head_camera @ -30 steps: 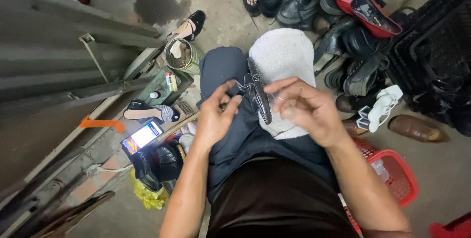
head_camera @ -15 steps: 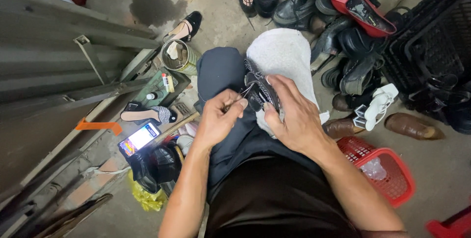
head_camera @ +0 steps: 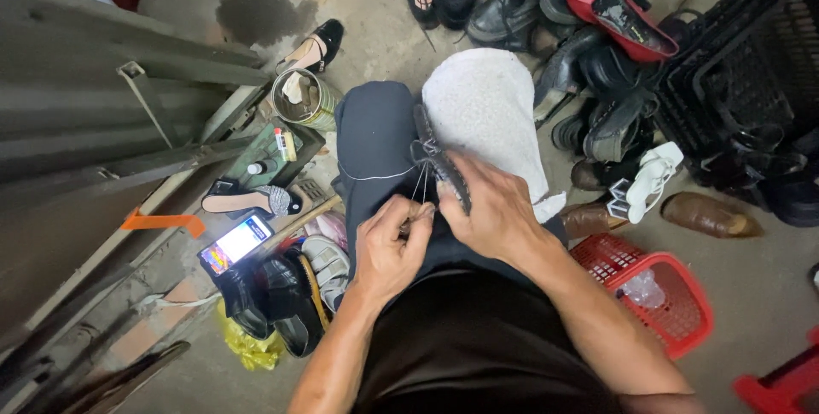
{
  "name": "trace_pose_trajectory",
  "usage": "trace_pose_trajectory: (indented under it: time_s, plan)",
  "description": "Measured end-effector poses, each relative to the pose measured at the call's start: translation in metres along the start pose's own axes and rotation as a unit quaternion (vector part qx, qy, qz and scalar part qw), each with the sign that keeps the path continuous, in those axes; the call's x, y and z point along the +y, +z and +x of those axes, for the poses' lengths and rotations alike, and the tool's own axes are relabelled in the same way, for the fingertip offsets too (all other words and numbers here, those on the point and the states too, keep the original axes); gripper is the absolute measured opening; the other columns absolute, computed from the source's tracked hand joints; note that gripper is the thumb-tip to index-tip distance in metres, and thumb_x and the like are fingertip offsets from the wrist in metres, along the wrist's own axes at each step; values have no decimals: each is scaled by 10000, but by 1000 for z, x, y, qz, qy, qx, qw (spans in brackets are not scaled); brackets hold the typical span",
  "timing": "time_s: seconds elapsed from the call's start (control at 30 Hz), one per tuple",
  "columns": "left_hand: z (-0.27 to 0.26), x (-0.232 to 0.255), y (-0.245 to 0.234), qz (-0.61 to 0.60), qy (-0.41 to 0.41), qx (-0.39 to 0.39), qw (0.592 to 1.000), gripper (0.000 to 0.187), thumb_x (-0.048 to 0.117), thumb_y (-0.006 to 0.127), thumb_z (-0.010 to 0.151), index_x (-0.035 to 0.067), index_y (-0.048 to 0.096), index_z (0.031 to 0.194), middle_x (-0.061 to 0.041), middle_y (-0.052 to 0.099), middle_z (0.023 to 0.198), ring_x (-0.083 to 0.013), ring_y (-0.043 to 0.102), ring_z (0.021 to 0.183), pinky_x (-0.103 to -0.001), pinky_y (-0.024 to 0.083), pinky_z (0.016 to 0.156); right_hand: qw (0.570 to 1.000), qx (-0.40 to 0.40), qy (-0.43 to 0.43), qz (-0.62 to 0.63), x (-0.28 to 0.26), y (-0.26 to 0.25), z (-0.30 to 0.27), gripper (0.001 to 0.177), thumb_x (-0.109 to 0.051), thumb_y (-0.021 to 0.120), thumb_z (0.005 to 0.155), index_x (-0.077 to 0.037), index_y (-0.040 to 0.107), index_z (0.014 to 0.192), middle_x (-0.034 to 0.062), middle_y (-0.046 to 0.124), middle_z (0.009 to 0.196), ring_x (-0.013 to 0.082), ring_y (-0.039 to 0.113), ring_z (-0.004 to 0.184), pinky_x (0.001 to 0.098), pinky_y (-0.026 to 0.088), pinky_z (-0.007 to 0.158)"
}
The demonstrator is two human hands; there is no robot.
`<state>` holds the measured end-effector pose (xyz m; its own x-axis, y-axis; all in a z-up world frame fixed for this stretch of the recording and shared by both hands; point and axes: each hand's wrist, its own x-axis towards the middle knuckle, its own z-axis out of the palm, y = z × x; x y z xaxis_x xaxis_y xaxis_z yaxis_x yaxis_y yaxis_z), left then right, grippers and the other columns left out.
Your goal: The person sits on a low stool in a cluttered workshop, sewing a black sandal held on their lap. They use a needle and white thread to stitch the sole of the sandal, repeatedly pulling the thread through the material.
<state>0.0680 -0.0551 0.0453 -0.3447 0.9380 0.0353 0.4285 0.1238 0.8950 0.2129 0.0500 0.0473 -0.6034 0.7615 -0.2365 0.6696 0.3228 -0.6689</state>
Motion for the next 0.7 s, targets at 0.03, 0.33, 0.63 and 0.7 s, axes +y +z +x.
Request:
trace_pose_trajectory:
  time_s: [0.03,0.33,0.63,0.7]
  plan:
    - [5,-5,0,0,-2,0,1000,278,149,705,957,150,604,697,-47,561,563,-289,650,554,-329,518,502,1000,-2,1,0,4,-2,-1,540,-398,538,928,-63,638,1339,186,717,1124,420,689,1077,536,536,890]
    - [42,-16,6,164,-77,-60,982,341,313,656,953,113,640,677,-114,640,599,-426,675,640,-489,503,559,990,60,68,104,19,-19,-14,463,-429,513,998,-44,696,1178,216,724,961,453,688,1011,527,530,873]
    - [51,-24,31,181,-64,-107,976,197,253,715,936,88,763,1033,-91,754,949,-393,738,887,-522,587,717,984,60,97,137,14,-32,-15,404,-407,507,1009,-43,676,967,225,662,748,448,689,810,525,524,767]
    - [50,-26,33,162,-55,-106,980,163,141,678,922,51,760,1030,-145,746,914,-457,710,857,-561,569,683,983,62,102,137,16,-32,-15,411,-406,518,1008,-29,670,946,243,640,724,454,678,781,530,517,751]
